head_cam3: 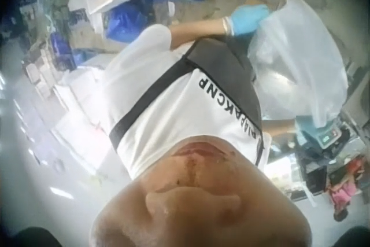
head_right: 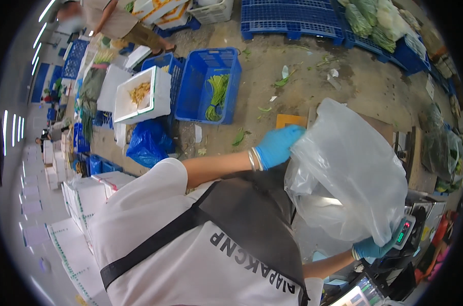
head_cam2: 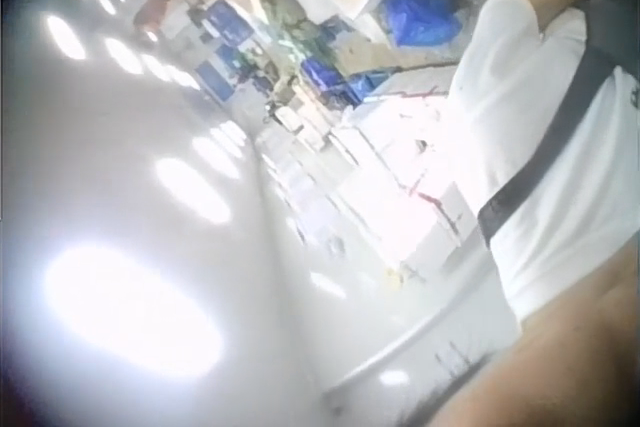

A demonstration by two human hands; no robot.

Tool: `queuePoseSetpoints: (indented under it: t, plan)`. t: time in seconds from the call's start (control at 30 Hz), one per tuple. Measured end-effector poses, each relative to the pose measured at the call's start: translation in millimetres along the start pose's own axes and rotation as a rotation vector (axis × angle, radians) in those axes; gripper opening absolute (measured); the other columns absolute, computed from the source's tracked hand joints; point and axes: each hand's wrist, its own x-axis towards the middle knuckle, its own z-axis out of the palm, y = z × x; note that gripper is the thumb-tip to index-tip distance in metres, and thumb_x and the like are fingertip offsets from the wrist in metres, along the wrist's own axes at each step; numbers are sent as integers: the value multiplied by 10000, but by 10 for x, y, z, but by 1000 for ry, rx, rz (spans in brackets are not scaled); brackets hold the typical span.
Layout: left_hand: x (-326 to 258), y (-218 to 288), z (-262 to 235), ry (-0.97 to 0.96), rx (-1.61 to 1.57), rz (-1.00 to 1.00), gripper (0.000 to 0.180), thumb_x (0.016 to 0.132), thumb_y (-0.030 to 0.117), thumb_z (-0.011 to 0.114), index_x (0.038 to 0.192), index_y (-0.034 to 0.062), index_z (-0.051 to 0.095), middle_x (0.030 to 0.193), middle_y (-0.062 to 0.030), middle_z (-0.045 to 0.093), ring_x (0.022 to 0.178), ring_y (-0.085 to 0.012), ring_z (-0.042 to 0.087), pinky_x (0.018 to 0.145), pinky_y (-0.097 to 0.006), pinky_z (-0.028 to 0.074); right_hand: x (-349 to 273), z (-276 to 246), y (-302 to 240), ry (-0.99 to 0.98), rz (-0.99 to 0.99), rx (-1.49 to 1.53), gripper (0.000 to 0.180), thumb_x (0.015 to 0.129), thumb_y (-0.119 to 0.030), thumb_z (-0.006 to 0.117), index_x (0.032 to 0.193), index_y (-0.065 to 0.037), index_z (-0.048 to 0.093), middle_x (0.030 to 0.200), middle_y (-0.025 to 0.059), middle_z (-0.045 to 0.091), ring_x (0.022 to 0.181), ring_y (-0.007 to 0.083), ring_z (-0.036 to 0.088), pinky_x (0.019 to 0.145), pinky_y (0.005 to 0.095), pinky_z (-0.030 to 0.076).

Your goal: The person weighs a bag of garlic on a digital scale, inputs information into a POS system, and ties the bag closed.

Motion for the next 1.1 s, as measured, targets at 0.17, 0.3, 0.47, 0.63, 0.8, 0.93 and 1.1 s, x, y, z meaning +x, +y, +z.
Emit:
queuePoseSetpoints:
  t: [0.17, 0.3, 0.47, 0.63, 0.8, 0.93, 1.1]
  plan:
    - [-394, -756, -647, 97, 115, -237, 523, 791, 41, 543, 1312, 79, 524, 1163, -190, 603, 992, -399, 603, 842, -446, 507, -149, 1189, -442, -330, -26, -77, 460, 939, -112, 468, 1354, 84, 491, 1393, 196, 517, 1237, 309, 521, 1069, 417, 415]
    - [-689, -1228, -1097, 166, 154, -357, 606, 800, 87, 572, 1396, 128, 470, 1162, -194, 612, 989, -395, 609, 853, -448, 499, -362, 2015, -807, -392, 59, 238, 453, 884, -2, 502, 1332, 53, 536, 1355, 145, 570, 1193, 254, 563, 1023, 360, 450]
    - [-820, -1441, -1488, 243, 132, -517, 566, 825, 180, 608, 1379, 147, 496, 1154, -183, 636, 985, -371, 629, 822, -450, 504, -577, 2608, -1239, -543, 101, 225, 518, 823, 85, 478, 1328, 10, 566, 1327, 97, 606, 1144, 199, 589, 993, 330, 457]
    - [-856, -1477, -1543, 245, 126, -590, 374, 827, 225, 629, 1187, 127, 609, 1055, -171, 669, 927, -367, 646, 778, -457, 515, -807, 2817, -1582, -775, 7, 219, 562, 745, 146, 453, 1262, 2, 622, 1248, 124, 658, 1130, 209, 626, 968, 322, 464]
    - [-947, -1439, -1325, 211, 178, -643, 281, 847, 249, 624, 1089, 108, 651, 998, -183, 681, 908, -392, 643, 779, -455, 516, -938, 2744, -1701, -1128, -108, 57, 483, 764, 85, 496, 1208, -16, 658, 1150, 166, 688, 1040, 226, 683, 880, 321, 508]
    - [-1001, -1504, -1018, 488, -25, -530, 262, 822, 258, 669, 1020, 86, 677, 1003, -184, 676, 915, -387, 640, 790, -443, 513, -795, 2481, -1671, -1117, -41, 39, 449, 779, 62, 488, 1178, -20, 678, 1107, 182, 699, 983, 221, 695, 851, 327, 518]
    - [-1051, -1611, -588, 375, -13, -529, 272, 850, 234, 660, 1064, 67, 660, 1027, -190, 676, 946, -378, 643, 833, -410, 508, -626, 2027, -1299, -953, -21, 114, 471, 782, 62, 474, 1213, -2, 654, 1138, 182, 693, 1001, 215, 678, 895, 333, 505]
